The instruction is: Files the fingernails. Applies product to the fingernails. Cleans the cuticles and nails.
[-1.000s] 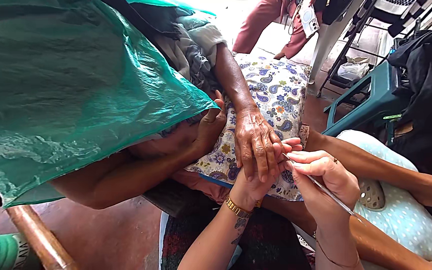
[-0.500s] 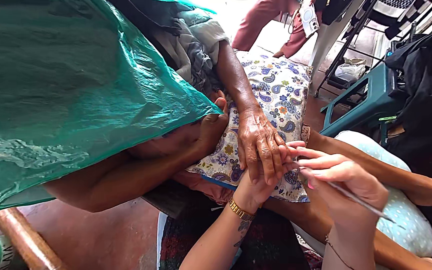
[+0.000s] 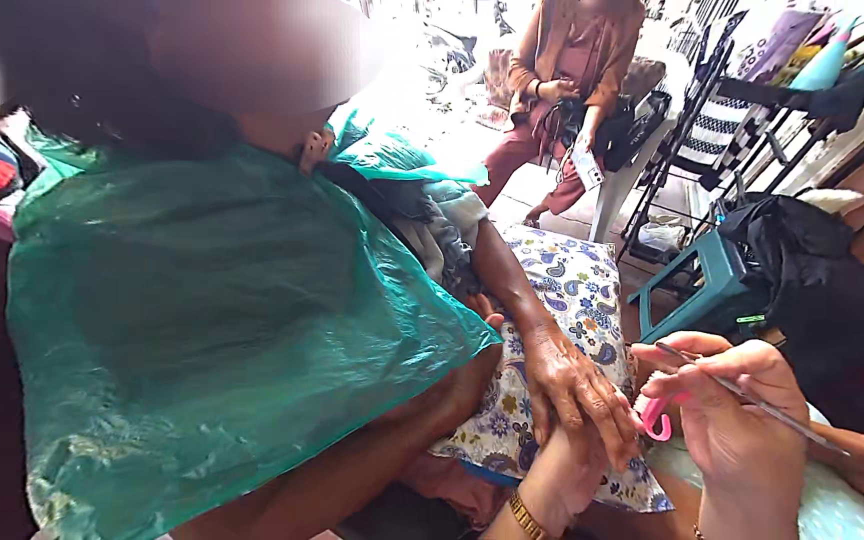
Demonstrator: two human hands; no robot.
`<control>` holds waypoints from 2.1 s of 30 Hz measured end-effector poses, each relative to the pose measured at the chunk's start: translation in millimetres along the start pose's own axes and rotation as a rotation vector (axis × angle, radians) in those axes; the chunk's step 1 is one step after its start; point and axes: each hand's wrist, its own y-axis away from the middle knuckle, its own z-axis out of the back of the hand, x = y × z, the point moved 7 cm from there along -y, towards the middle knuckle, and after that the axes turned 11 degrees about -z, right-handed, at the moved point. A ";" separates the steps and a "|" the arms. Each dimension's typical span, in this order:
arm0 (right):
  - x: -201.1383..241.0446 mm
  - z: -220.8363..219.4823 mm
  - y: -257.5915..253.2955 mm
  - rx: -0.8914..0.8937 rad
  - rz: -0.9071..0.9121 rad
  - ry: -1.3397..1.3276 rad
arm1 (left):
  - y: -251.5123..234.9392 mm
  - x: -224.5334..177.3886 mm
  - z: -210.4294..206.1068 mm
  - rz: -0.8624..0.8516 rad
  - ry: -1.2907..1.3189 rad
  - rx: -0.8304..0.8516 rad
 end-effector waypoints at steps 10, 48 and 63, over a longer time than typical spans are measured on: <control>-15.5 27.6 38.5 -0.198 -0.115 -0.155 | -7.0 4.2 1.4 -0.066 0.191 0.017; -33.9 28.6 69.1 -0.110 -0.101 -0.003 | -6.7 -2.9 -7.3 -0.194 0.128 0.132; -28.3 25.2 71.7 -0.068 -0.033 0.212 | -6.1 1.7 1.1 -0.200 0.059 0.110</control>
